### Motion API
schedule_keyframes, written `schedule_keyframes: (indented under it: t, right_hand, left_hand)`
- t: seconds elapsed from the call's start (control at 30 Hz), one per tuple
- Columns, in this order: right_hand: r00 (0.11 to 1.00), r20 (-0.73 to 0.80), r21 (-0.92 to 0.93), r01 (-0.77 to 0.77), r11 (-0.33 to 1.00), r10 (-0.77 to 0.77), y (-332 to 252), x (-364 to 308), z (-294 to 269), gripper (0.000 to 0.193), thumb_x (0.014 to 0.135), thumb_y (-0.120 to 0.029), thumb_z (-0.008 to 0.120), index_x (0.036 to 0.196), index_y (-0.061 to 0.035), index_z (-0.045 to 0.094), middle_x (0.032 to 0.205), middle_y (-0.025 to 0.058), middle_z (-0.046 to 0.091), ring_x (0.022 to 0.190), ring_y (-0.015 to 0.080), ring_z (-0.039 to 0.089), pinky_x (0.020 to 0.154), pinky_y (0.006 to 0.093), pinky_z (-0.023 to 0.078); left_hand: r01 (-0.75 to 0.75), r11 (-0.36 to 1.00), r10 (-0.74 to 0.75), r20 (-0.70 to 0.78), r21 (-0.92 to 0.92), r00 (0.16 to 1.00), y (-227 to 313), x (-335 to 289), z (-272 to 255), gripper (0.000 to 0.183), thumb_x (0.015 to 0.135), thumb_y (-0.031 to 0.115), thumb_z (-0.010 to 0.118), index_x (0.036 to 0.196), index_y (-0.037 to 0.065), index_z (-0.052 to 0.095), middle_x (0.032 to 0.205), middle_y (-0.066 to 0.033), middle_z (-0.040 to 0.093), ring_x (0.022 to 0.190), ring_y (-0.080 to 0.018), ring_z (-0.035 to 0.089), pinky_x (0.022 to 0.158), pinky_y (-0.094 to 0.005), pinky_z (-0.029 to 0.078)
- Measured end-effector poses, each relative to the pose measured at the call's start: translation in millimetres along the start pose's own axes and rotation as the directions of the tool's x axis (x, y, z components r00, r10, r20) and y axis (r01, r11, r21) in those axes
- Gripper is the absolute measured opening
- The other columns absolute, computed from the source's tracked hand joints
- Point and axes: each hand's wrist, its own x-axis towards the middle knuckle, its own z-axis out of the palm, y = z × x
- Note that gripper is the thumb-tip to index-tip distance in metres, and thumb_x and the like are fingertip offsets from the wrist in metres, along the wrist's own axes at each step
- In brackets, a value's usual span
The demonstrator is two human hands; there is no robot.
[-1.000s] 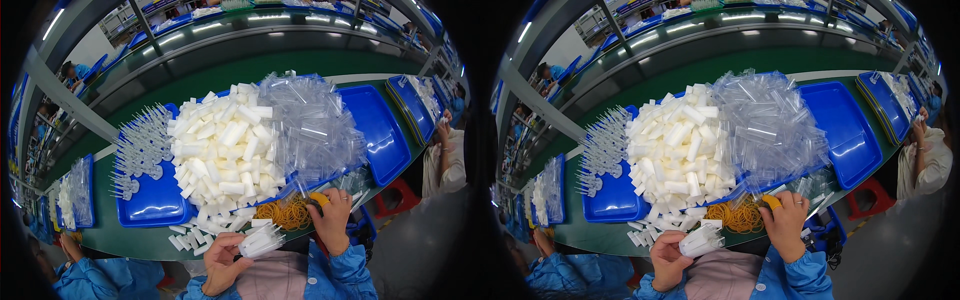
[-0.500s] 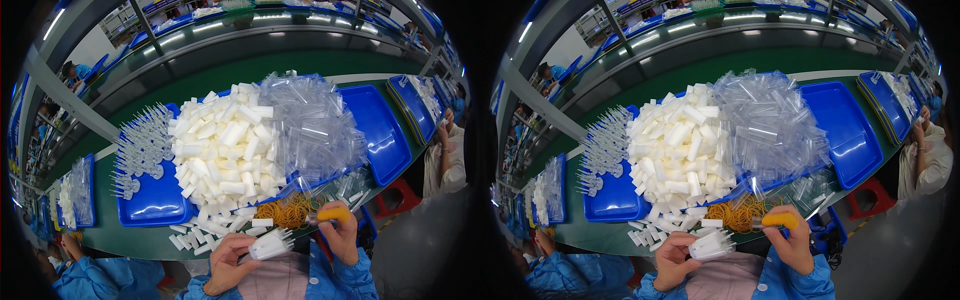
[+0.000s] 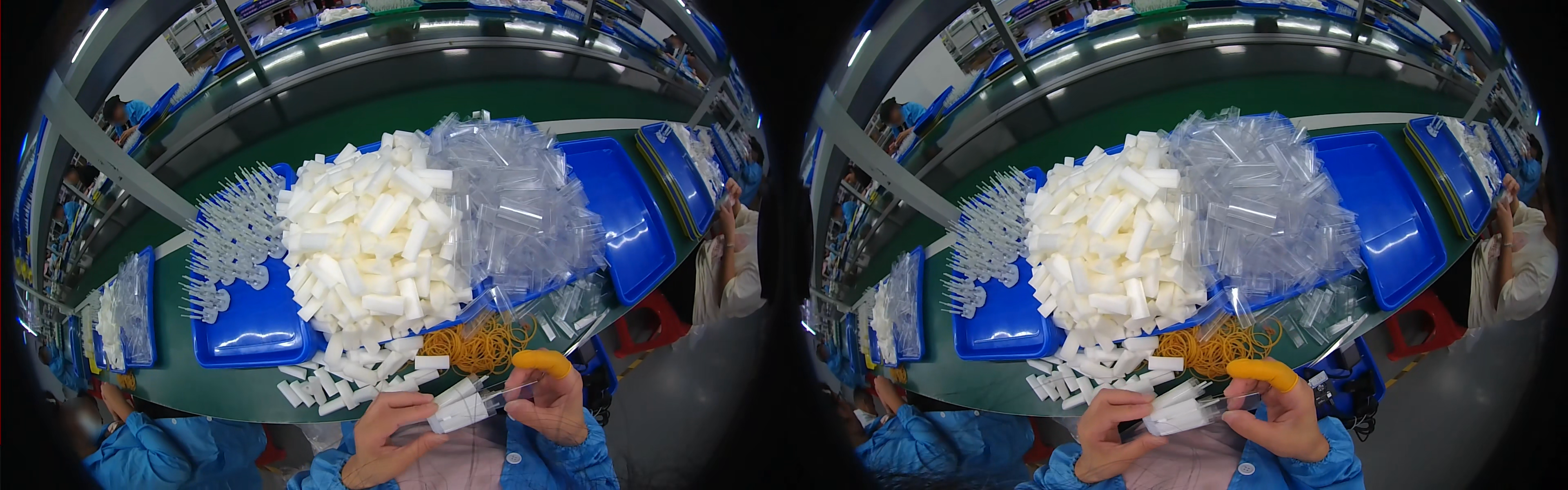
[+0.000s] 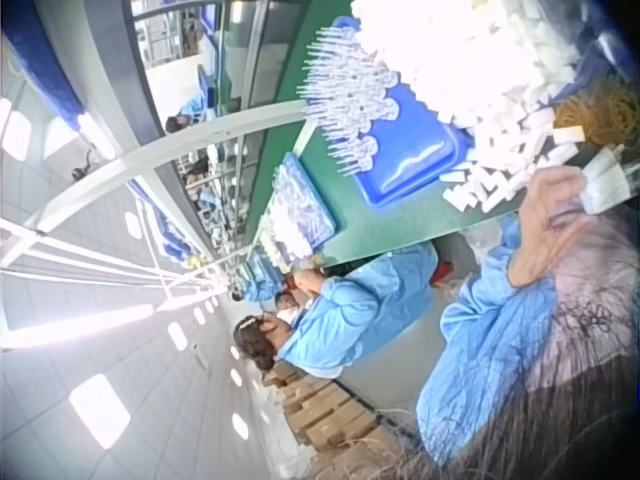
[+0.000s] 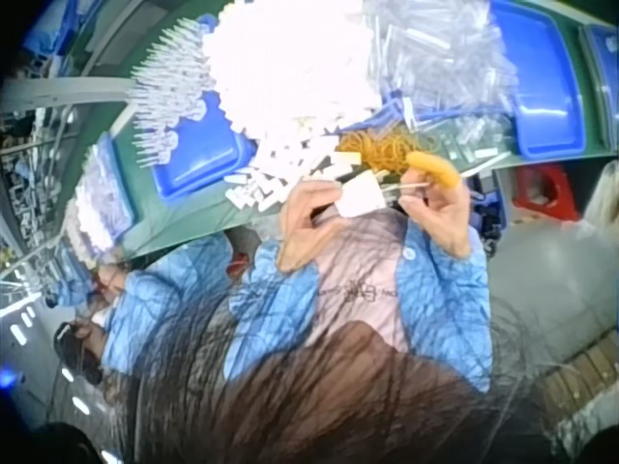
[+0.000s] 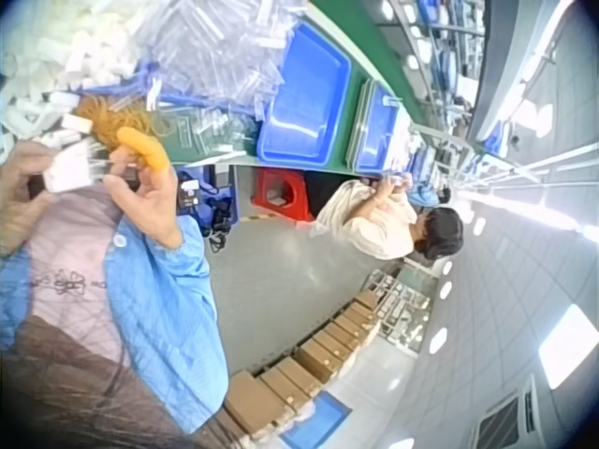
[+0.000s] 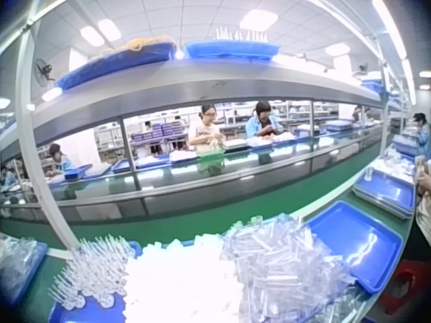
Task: The person assembles small white plastic components by inserting them into clear plastic sleeves and securing them with rubber bands. They handle the components one at a time, using a yellow tool to assist in the process. The assembled units are placed into a blue tray.
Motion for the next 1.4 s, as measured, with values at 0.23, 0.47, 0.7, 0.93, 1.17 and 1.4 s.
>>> schedule_keyframes:
  t: [0.23,0.47,0.7,0.93,1.17,1.4]
  right_hand:
    - [0.996,0.072,0.068,-0.049,0.997,0.044,-7.3,0.5,-3.8,0.055,0.070,0.007,0.072,0.120,0.0007,0.051,0.095,0.0093,0.061,0.083,0.0145,0.060,0.078,0.0301,0.048]
    - [0.997,0.061,-0.137,-0.036,0.990,0.044,-15.4,-4.4,-4.3,0.054,0.070,0.005,0.074,0.119,0.0017,0.051,0.092,0.0098,0.062,0.081,0.0155,0.061,0.076,0.0298,0.050]
    - [0.999,-0.001,-0.103,-0.052,0.993,0.052,-14.8,-5.7,0.3,0.054,0.069,0.004,0.074,0.118,0.0028,0.052,0.092,0.0098,0.062,0.080,0.0143,0.061,0.075,0.0287,0.050]
    - [0.987,0.098,-0.092,-0.122,0.988,0.131,-16.8,0.0,-2.7,0.052,0.068,0.003,0.076,0.115,0.0038,0.054,0.091,0.0086,0.064,0.080,0.0133,0.061,0.076,0.0267,0.049]
    - [0.998,0.051,-0.139,-0.026,0.990,0.034,-8.3,-4.2,-0.7,0.052,0.068,0.004,0.076,0.115,0.0029,0.053,0.093,0.0100,0.065,0.085,0.0153,0.062,0.079,0.0287,0.048]
    - [0.979,-0.065,-0.039,0.193,0.980,-0.195,0.9,-15.2,6.5,0.049,0.068,0.009,0.074,0.111,0.0006,0.051,0.095,0.0139,0.065,0.092,0.0192,0.062,0.086,0.0337,0.046]
  left_hand:
    - [-0.074,0.990,0.071,0.031,0.120,0.997,21.9,1.7,1.8,0.049,0.073,0.000,0.069,0.120,0.003,0.057,0.109,-0.0143,0.048,0.094,-0.0257,0.054,0.076,-0.0325,0.047]
    - [0.036,0.988,-0.060,0.156,0.152,0.986,38.3,14.2,-1.6,0.046,0.073,-0.003,0.067,0.118,0.004,0.059,0.109,-0.0135,0.048,0.094,-0.0253,0.054,0.077,-0.0332,0.046]
    - [0.006,0.999,-0.015,0.183,0.049,0.983,31.4,12.6,1.2,0.045,0.072,-0.007,0.063,0.115,0.006,0.061,0.104,-0.0105,0.047,0.093,-0.0248,0.052,0.082,-0.0327,0.043]
    - [-0.038,0.999,0.028,0.315,0.028,0.949,5.2,6.7,-0.2,0.037,0.076,0.002,0.069,0.112,0.008,0.065,0.109,-0.0096,0.037,0.100,-0.0211,0.047,0.087,-0.0290,0.041]
    - [-0.085,0.994,0.067,0.260,0.062,0.963,1.2,3.8,0.6,0.038,0.074,-0.001,0.069,0.110,0.011,0.067,0.109,-0.0094,0.038,0.099,-0.0210,0.047,0.087,-0.0291,0.041]
    - [-0.061,0.994,0.031,0.307,0.088,0.951,15.2,9.3,-1.6,0.041,0.078,0.002,0.067,0.118,0.007,0.060,0.118,-0.0117,0.040,0.105,-0.0214,0.048,0.090,-0.0304,0.042]
